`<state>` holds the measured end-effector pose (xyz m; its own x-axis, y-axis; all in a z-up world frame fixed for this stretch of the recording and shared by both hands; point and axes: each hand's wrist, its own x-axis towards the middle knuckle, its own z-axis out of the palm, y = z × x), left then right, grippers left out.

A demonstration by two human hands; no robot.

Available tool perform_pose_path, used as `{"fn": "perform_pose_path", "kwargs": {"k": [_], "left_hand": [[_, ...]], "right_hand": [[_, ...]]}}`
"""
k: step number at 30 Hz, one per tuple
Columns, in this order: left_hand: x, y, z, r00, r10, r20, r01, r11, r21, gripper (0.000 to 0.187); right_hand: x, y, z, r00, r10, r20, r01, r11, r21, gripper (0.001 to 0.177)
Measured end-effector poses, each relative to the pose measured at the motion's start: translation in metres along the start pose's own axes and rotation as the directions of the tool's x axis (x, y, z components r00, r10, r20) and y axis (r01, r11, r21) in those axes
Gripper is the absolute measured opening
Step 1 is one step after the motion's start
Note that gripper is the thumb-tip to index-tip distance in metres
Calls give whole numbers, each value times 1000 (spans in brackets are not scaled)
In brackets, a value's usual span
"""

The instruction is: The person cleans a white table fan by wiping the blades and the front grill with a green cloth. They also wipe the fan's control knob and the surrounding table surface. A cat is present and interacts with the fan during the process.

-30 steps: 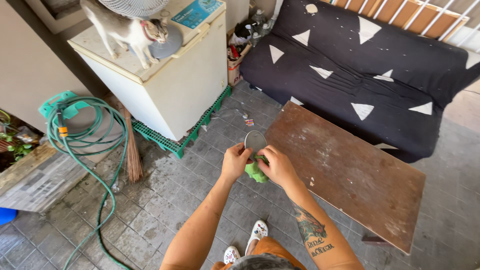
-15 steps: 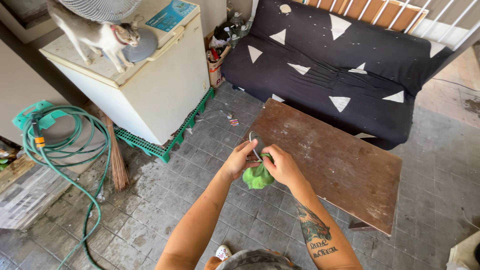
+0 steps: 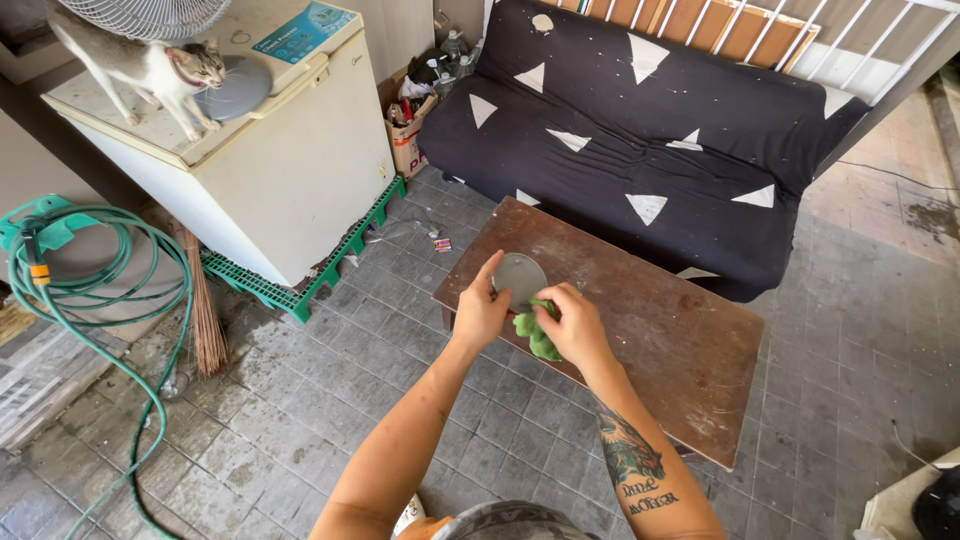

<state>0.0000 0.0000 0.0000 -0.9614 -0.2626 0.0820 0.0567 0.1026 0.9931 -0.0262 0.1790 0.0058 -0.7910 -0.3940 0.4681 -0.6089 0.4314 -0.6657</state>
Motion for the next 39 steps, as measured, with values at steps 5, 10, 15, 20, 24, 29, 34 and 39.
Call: {"fn": "perform_pose_path", "kwargs": {"k": [5, 10, 15, 20, 24, 29, 34, 39], "left_hand": [[-7, -3, 36, 996, 2, -92, -5, 999, -31, 48], [-17, -5, 78, 990, 3, -140, -33, 976, -216, 48], [-23, 0, 95, 984, -16, -179, -57, 917, -395, 50], [-30, 17, 96, 980, 29, -196, -48, 995, -92, 50], [-32, 20, 101, 982, 43, -184, -43, 999, 6, 53], [-34, 19, 116, 971, 98, -216, -91, 995, 42, 55], [-35, 16, 124, 959, 157, -238, -116, 977, 177, 52], [-27, 17, 120, 979, 108, -172, -77, 982, 174, 51]], "right_hand": [[-13, 25, -29, 996, 7, -90, 7, 987, 158, 19], [-25, 28, -36, 986, -74, -151, 106, 971, 214, 28], [-31, 34, -44, 964, -68, -259, 103, 987, 126, 21], [-35, 30, -53, 958, -193, -212, 183, 981, -67, 17], [-35, 36, -60, 981, -146, -126, 140, 988, -58, 15], [-32, 52, -58, 991, -26, -135, 36, 997, 68, 18], [-33, 58, -51, 983, 18, -181, 22, 977, 214, 18], [-35, 57, -59, 986, -86, -145, 89, 996, 10, 17]]}}
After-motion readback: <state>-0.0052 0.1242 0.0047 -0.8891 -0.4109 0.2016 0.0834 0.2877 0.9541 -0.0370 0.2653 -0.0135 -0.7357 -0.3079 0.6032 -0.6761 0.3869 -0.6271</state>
